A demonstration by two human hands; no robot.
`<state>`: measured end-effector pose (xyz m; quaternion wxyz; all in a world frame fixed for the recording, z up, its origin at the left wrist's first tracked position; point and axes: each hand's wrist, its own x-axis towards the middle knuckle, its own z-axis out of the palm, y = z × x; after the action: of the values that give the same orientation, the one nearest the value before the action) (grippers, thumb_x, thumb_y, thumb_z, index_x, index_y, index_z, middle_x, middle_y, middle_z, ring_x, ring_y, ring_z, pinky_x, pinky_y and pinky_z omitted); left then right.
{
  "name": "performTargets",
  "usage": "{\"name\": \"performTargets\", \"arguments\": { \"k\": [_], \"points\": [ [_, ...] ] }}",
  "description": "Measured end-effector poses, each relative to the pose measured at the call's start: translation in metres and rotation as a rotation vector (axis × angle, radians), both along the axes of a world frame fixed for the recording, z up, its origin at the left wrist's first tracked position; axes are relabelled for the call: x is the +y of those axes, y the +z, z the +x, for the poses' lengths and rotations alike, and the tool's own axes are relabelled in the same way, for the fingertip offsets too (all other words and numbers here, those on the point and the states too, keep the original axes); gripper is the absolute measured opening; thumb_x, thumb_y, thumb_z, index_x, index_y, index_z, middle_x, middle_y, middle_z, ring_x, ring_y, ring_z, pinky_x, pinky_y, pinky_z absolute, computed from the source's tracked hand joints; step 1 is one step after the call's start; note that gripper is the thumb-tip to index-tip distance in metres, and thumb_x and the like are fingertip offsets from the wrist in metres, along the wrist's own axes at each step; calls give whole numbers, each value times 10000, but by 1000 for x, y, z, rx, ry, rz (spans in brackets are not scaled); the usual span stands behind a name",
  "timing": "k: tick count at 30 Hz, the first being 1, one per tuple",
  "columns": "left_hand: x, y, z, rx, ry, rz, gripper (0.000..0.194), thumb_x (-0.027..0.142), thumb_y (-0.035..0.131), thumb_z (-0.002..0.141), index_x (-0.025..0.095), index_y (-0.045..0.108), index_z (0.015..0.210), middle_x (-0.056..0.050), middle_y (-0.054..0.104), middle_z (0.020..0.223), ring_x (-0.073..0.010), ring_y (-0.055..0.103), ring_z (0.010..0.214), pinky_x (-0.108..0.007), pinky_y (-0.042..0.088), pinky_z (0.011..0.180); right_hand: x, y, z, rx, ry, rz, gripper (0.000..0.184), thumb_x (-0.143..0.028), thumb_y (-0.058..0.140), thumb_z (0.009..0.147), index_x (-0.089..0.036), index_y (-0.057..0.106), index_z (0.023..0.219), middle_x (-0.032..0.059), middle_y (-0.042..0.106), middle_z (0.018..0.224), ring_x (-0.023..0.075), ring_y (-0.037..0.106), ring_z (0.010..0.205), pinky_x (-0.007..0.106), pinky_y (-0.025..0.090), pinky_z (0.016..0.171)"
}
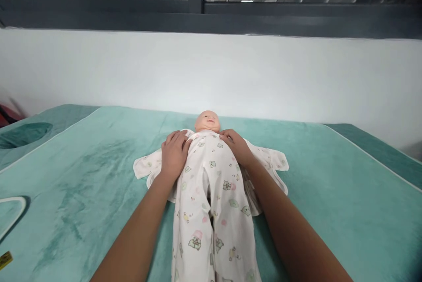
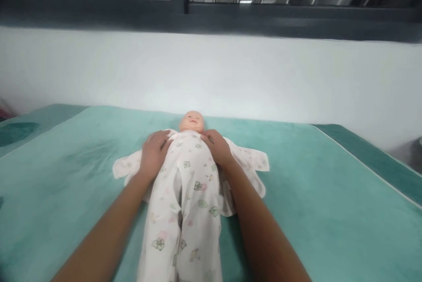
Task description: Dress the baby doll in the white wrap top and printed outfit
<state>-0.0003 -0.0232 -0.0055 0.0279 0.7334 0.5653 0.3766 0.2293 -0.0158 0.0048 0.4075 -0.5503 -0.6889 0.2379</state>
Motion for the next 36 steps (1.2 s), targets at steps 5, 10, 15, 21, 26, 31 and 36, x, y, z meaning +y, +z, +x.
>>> {"name": "performTargets", "arguments": {
  "k": [5,10,15,21,26,31,36],
  "points": [
    [3,1,-10,22,-50,-88,262,408,400,948,244,600,906,-34,573,1352,-258,461,1282,-454,338,1055,-5,8,5,-38,34,-172,357,-578,448,895,-240,558,866,-12,665,956,201,573,879,312,413,779],
    [4,7,-21,-36,-211,-284,341,406,367,933,224,569,728,-9,613,1256,-217,569,1115,-348,410,934,0,4,6,-22,45,-124,342,-535,450,895,-221,544,796,-10,641,885,181,543,831,284,404,736],
    [10,7,-14,-113,13,-283,367,435,335,936,220,506,693,-24,646,817,-191,565,744,-292,378,667,9,-1,2,-57,-107,-62,324,-465,452,881,-209,422,684,-34,467,657,140,424,665,258,321,618],
    [11,1,-8,-128,102,-255,338,505,380,930,241,544,796,-12,645,739,-204,562,695,-278,345,636,13,-3,-1,-75,-197,-27,313,-434,426,887,-213,369,673,-40,404,626,135,380,626,261,290,594],
    [4,-1,-11,-102,32,-184,238,403,416,939,245,578,1013,-35,701,928,-228,630,864,-311,413,789,4,-4,-2,-91,-147,-60,326,-510,416,901,-226,455,745,-28,542,683,155,472,656,264,322,606],
    [2,-8,-15,-74,-116,-81,298,222,393,928,247,578,1161,-48,633,1254,-216,568,1151,-365,398,989,-10,-7,5,-155,-170,-35,246,-458,401,920,-249,530,901,18,675,890,212,583,795,300,377,687],
    [-4,-18,-21,-20,-108,38,252,163,433,874,226,620,1032,-73,581,1315,-230,461,1277,-418,367,1070,-22,-10,13,-131,-111,47,212,-371,431,905,-250,574,1004,45,669,1136,240,596,1014,357,427,849]
  ]
}}
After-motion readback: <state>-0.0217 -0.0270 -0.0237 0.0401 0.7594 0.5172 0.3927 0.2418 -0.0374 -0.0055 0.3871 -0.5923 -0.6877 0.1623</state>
